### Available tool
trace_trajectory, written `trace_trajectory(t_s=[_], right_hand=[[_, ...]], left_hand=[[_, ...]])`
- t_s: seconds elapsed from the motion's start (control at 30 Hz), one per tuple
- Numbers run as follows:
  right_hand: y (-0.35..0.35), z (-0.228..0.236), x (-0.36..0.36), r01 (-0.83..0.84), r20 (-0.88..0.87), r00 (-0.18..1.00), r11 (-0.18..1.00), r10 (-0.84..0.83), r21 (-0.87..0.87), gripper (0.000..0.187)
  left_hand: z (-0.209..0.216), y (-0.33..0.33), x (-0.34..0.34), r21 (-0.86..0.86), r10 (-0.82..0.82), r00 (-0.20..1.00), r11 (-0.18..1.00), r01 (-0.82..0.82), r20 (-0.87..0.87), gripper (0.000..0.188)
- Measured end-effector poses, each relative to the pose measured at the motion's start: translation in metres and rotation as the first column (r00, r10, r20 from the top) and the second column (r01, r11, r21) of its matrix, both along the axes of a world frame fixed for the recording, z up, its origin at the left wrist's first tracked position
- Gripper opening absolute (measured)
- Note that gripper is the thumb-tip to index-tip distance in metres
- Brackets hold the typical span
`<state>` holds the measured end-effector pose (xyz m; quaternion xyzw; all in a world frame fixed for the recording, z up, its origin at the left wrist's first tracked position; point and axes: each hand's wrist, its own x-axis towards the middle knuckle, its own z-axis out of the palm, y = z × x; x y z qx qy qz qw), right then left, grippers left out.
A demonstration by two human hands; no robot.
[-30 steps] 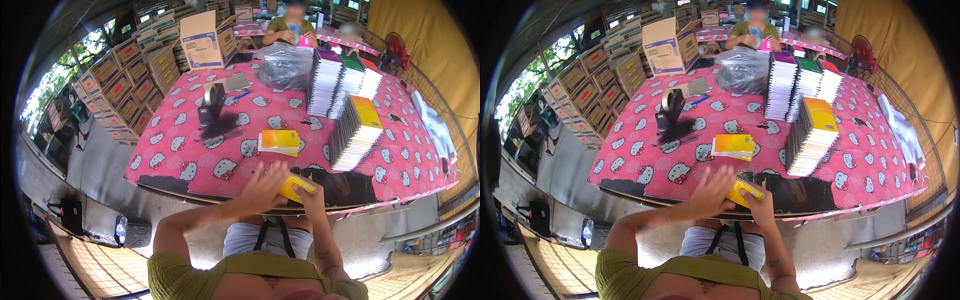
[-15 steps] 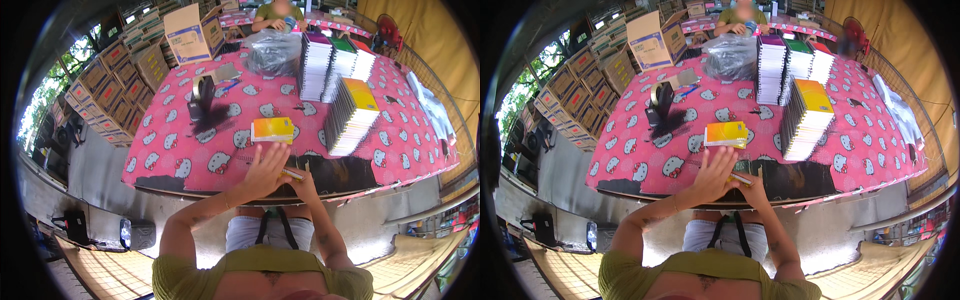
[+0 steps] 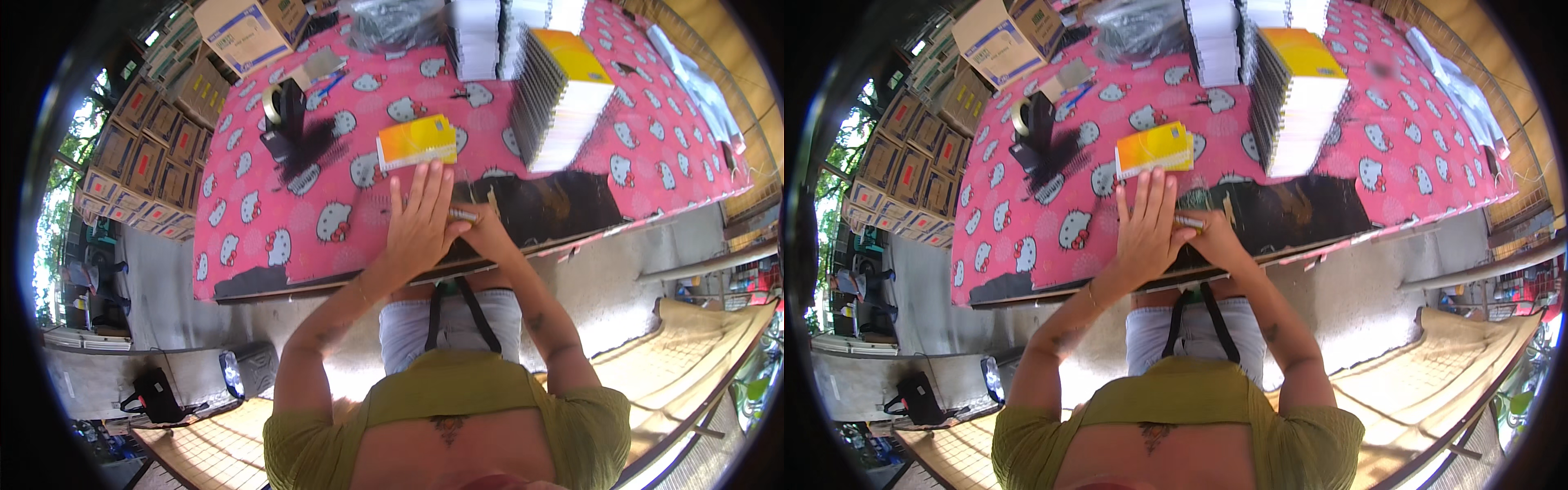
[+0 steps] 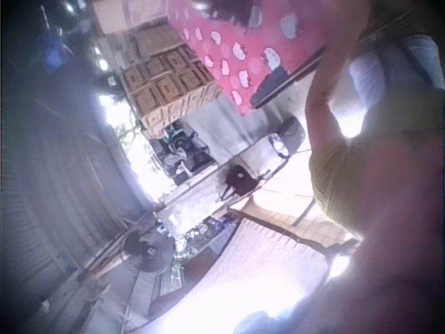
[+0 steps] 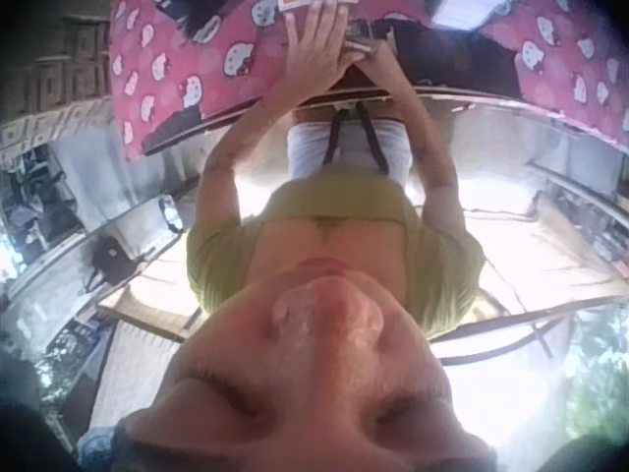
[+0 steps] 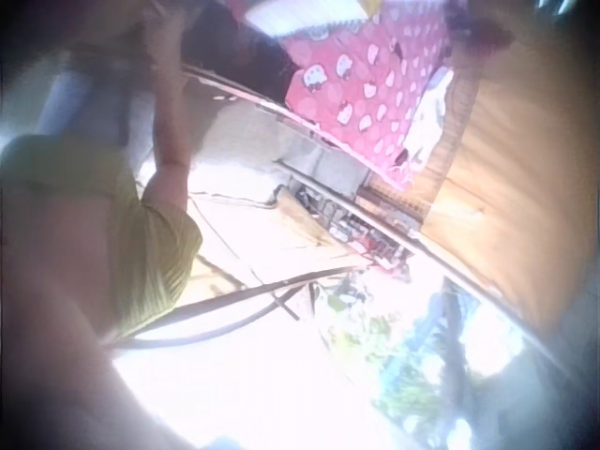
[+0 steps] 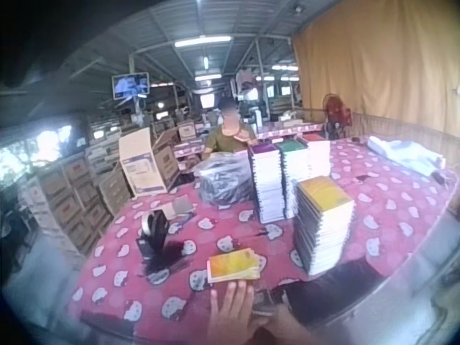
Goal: The person tapes the spine of small yellow notebooks and stacks them in a pile.
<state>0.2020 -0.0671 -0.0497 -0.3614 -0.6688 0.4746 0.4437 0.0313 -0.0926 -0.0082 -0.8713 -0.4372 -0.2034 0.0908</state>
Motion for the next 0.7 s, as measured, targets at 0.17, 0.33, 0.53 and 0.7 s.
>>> trace_trajectory(t_s=[0.17,0.33,0.53,0.7], right_hand=[[0.005,-0.002,0.000,0.053,0.003,0.999,0.998,-0.053,0.016,0.022],[0.000,-0.003,0.003,0.060,0.051,0.997,0.998,-0.061,0.013,0.024],[-0.004,0.013,0.005,0.036,0.145,0.989,0.999,-0.042,0.041,0.032],[-0.013,0.046,0.036,0.029,0.193,0.979,0.981,-0.067,0.192,0.033]], left_hand=[[-0.024,-0.017,0.001,-0.019,-0.080,0.997,0.997,0.080,-0.017,0.081],[-0.020,-0.018,0.002,-0.068,-0.110,0.994,0.991,0.111,0.017,0.077],[0.017,0.010,-0.001,0.025,-0.110,0.967,0.994,0.108,0.229,0.035],[0.013,0.022,-0.006,-0.004,-0.199,0.927,0.977,0.211,0.318,0.014]])
